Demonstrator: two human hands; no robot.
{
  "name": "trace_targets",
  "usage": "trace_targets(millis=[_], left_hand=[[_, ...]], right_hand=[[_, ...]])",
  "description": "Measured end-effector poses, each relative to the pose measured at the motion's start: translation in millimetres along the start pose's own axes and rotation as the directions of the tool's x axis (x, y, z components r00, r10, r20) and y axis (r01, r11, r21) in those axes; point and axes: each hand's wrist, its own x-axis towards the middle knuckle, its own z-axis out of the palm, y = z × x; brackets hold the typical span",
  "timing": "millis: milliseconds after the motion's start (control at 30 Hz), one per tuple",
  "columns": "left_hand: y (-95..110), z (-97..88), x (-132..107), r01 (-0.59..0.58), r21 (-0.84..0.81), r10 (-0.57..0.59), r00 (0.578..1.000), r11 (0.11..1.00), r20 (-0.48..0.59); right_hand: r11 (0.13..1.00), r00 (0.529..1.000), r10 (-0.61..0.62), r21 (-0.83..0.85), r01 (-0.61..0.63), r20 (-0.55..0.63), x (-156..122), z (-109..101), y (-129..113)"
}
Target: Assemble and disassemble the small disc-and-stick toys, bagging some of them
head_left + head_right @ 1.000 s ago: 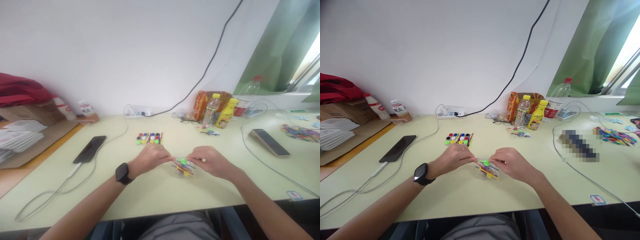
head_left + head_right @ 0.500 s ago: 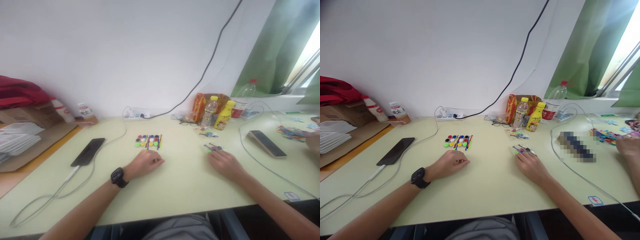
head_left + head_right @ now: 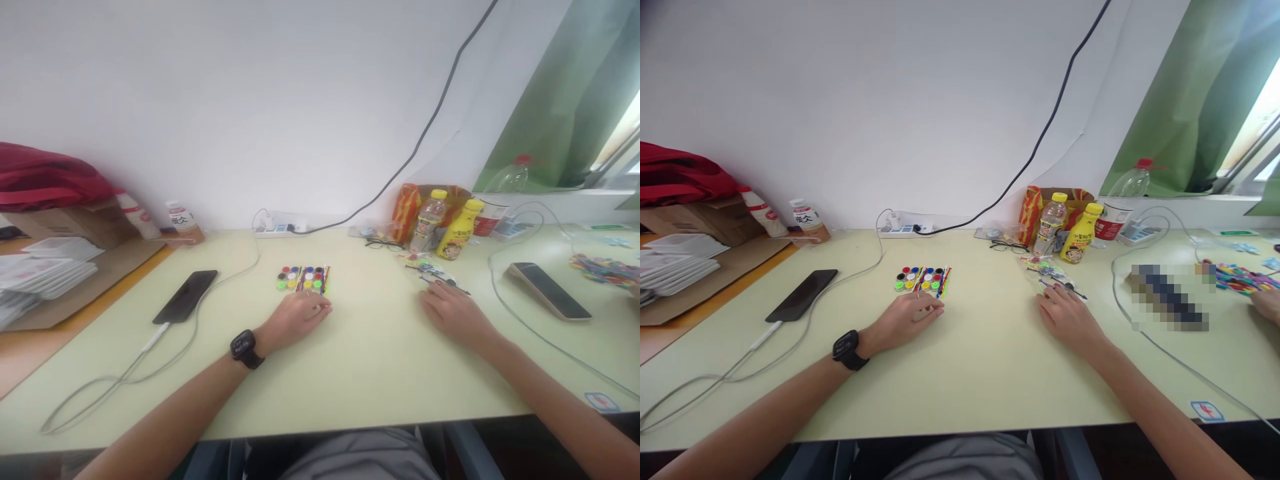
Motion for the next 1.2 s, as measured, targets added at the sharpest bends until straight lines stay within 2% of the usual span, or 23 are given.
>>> trace_targets(millis=[133,300,467,600,867,1000,1133,1200], left_hand=[[-6,-5.6,8,0.006,0.076,0.001,0.995,0.997,-0.096],[-22,3.6,28,0.008,0.155,-0.004,1.000,0.988,-0.025],[-40,28.5,54,0.065,0.303,-0.091,0.993,0.951,0.071],[-49,39.5,67,0.087,0.383,-0.123,0.990,0.920,0.072],[-59,45.7,74,0.028,0.359,-0.037,0.999,0.933,0.017],[-49,50.7,71,-0.056,0.321,0.041,0.998,0.946,0.053],[-17,51.7,60,-0.182,0.240,0.164,0.982,0.953,0.095],[1,47.6,51,-0.286,0.167,0.266,0.955,0.943,0.133]], right_hand=[[0.995,0.999,-0.044,0.085,0.046,-0.024,5,-12,-25],[0.940,0.984,-0.159,0.316,0.128,0.076,27,-21,-52],[0.910,0.978,-0.185,0.394,0.132,0.100,47,-14,-56],[0.897,0.973,-0.203,0.420,0.140,0.109,51,-12,-59],[0.893,0.976,-0.184,0.435,0.116,0.117,49,-10,-60],[0.893,0.977,-0.179,0.437,0.111,0.119,53,-9,-62],[0.912,0.988,-0.093,0.410,0.034,0.126,61,-11,-64],[0.902,0.991,-0.043,0.430,-0.015,0.124,68,-13,-65]])
